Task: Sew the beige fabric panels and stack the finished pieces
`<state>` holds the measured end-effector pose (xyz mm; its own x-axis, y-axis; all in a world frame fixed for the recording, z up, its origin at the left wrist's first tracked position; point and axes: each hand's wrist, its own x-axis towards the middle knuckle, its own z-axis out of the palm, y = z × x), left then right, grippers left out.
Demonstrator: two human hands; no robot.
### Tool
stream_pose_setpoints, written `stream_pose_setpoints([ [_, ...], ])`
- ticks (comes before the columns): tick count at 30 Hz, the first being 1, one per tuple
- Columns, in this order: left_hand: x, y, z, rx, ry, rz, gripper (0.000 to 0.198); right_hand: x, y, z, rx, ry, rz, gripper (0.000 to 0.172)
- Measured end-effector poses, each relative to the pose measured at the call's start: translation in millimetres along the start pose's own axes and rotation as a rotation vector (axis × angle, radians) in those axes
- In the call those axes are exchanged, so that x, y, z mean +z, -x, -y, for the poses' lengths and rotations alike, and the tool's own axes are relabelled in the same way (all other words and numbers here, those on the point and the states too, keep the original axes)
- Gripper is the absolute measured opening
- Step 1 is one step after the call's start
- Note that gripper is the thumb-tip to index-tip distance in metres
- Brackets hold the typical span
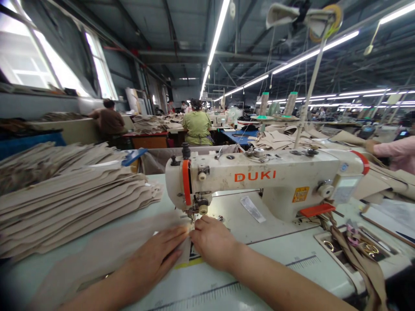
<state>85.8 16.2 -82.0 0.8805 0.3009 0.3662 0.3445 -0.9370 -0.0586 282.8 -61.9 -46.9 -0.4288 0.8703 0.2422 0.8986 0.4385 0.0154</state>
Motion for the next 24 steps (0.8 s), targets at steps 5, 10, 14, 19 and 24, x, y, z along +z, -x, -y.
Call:
stream_pose_setpoints([
  [5,-0.6,-8,5,-0.014,0.043,-0.017,0.037,8,0,-7,0.063,-0.015,-0.042,0.020],
  [10,1.5,-7,4,0.001,0.055,-0.037,0.037,10,2,-7,0.084,-0.037,-0.079,0.022],
  [14,2.8,-6,2,-0.007,0.058,0.000,0.037,13,4,-7,0.074,-0.029,-0.099,0.023],
  [19,2.0,-12,4,-0.009,0.085,0.003,0.037,16,3,-10,0.096,-0.016,-0.097,0.024],
  [24,3.0,-13,6,-0.006,0.090,-0.016,0.037,15,2,-11,0.099,-0.011,-0.100,0.023],
])
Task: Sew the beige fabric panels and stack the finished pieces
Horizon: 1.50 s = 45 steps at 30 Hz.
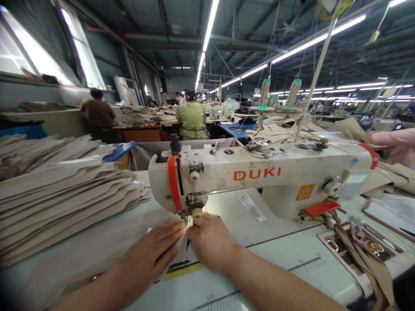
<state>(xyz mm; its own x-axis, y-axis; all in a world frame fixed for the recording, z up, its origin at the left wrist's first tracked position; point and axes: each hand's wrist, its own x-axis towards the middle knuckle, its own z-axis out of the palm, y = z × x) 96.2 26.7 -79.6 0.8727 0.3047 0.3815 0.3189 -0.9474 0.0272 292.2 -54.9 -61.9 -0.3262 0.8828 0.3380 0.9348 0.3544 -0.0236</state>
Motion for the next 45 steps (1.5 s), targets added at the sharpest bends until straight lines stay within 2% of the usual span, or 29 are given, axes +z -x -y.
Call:
stream_pose_setpoints([
  [16,-1.6,-1,-2,-0.033,0.005,0.055,0.037,-3,4,6,0.000,-0.011,0.000,0.020],
  [29,-1.1,-9,10,-0.069,0.012,0.040,0.036,-6,4,6,0.036,-0.023,0.002,0.020],
  [34,-3.6,-5,9,-0.097,0.061,0.072,0.036,-2,7,4,-0.001,-0.071,-0.058,0.023],
  [39,-24.9,26,-5,-0.119,0.095,0.117,0.040,3,11,5,-0.037,-0.175,-0.139,0.025],
  [42,-48.4,46,-24,-0.157,0.110,0.223,0.045,5,14,5,-0.041,-0.260,-0.156,0.025],
  [45,-74.2,64,-37,-0.207,0.064,0.232,0.058,6,18,5,-0.046,-0.328,-0.134,0.025],
])
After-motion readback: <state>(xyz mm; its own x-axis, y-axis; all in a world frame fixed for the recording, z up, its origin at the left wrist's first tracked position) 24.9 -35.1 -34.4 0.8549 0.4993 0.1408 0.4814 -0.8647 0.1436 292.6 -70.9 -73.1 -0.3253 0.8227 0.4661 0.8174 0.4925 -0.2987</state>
